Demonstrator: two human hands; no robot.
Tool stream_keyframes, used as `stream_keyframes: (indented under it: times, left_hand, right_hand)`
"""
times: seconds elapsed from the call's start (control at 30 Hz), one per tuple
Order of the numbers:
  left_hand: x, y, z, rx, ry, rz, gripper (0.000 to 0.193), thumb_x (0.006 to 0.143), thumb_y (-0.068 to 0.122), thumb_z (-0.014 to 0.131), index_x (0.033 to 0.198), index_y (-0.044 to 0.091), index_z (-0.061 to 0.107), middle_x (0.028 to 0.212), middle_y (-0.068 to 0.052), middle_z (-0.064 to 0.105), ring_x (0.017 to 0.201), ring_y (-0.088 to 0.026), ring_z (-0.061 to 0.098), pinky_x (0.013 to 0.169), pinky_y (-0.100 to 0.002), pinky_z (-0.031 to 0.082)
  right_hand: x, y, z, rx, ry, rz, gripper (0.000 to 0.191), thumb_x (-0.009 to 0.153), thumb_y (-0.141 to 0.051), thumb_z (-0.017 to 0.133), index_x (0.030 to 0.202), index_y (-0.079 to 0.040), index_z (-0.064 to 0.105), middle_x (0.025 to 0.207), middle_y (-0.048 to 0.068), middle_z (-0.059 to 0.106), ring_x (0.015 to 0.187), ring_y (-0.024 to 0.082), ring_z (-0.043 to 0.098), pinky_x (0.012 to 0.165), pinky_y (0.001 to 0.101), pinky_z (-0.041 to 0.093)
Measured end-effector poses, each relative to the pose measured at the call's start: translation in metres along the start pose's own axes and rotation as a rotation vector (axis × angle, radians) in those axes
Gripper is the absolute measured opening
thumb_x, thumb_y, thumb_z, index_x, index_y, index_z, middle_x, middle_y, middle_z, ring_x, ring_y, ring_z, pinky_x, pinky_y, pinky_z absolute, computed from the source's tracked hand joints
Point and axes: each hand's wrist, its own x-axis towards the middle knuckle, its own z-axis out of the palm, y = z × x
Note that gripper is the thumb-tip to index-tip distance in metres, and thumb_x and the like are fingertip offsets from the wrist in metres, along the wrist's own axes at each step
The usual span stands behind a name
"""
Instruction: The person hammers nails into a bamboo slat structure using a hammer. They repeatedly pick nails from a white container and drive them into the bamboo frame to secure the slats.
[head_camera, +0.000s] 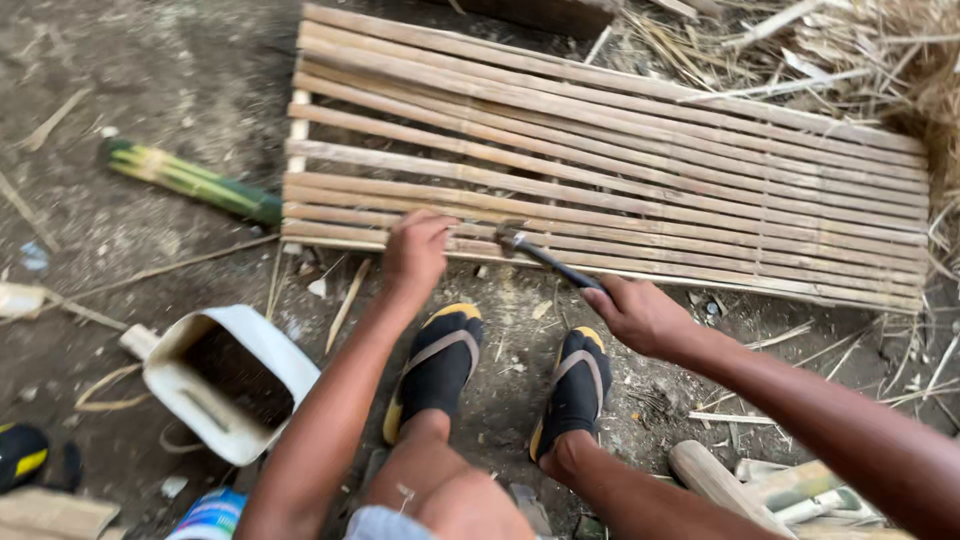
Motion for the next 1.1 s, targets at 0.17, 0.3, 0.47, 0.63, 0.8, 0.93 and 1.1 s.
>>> stream_keyframes:
  times: [0.17,0.3,0.47,0.63,0.8,0.93,1.1]
  left_hand:
    - [0.049,-0.007,0.136,-0.016,-0.083,0.018,0.016,0.088,0.005,0.073,0.102,0.009,0.079,0.101,-0.012,0.077,0.092,-0.028,0.074,0.083,-0.038,0.059]
    - [0.046,-0.008,0.187,0.070,-0.011,-0.074,0.008,0.084,0.013,0.081,0.092,0.013,0.080,0.097,-0.001,0.078,0.097,-0.023,0.067,0.092,-0.039,0.052]
    - [0.036,-0.005,0.204,0.256,-0.012,-0.064,0.009,0.080,0.019,0.084,0.088,0.022,0.082,0.095,0.006,0.065,0.097,-0.022,0.052,0.094,-0.040,0.040]
    - [0.033,-0.005,0.207,0.299,-0.035,-0.126,0.007,0.081,0.021,0.084,0.086,0.026,0.082,0.088,0.007,0.059,0.093,-0.021,0.049,0.089,-0.039,0.038]
    - [0.029,-0.015,0.214,0.318,-0.029,-0.084,0.006,0.082,0.024,0.084,0.088,0.025,0.081,0.089,0.007,0.059,0.094,-0.021,0.048,0.087,-0.037,0.036]
    - [0.030,-0.019,0.216,0.388,-0.072,-0.114,0.008,0.084,0.017,0.080,0.087,0.025,0.081,0.088,0.008,0.059,0.096,-0.019,0.049,0.090,-0.036,0.037]
    - [0.032,-0.017,0.216,0.295,-0.060,-0.117,0.003,0.082,0.022,0.083,0.083,0.023,0.081,0.086,0.007,0.061,0.094,-0.021,0.048,0.089,-0.039,0.034]
  right_hand:
    - [0.022,0.057,0.072,0.323,0.298,0.242,0.045,0.105,-0.044,0.043,0.101,-0.003,0.059,0.070,0.023,0.068,0.065,0.043,0.067,0.063,0.0535,0.050]
    - [0.037,0.078,0.119,0.542,0.480,0.195,0.047,0.106,-0.044,0.044,0.094,-0.002,0.060,0.069,0.020,0.068,0.065,0.039,0.069,0.061,0.0496,0.051]
    - [0.031,0.091,0.114,0.541,0.453,0.208,0.045,0.105,-0.042,0.047,0.093,-0.002,0.062,0.065,0.020,0.064,0.059,0.038,0.065,0.057,0.0491,0.048]
    - [0.012,0.079,0.101,0.606,0.519,0.094,0.036,0.104,-0.034,0.050,0.094,-0.002,0.059,0.061,0.018,0.062,0.052,0.034,0.064,0.051,0.0448,0.047]
    - [0.024,0.065,0.091,0.661,0.582,0.001,0.032,0.104,-0.031,0.047,0.097,-0.001,0.055,0.061,0.017,0.061,0.051,0.032,0.065,0.050,0.0429,0.048]
    - [0.030,0.063,0.081,0.495,0.405,0.138,0.031,0.106,-0.032,0.050,0.098,-0.003,0.059,0.062,0.017,0.063,0.053,0.034,0.062,0.052,0.0452,0.046]
    - [0.018,0.065,0.082,0.622,0.615,-0.067,0.031,0.106,-0.030,0.045,0.097,-0.003,0.055,0.065,0.015,0.065,0.054,0.031,0.067,0.052,0.0438,0.051]
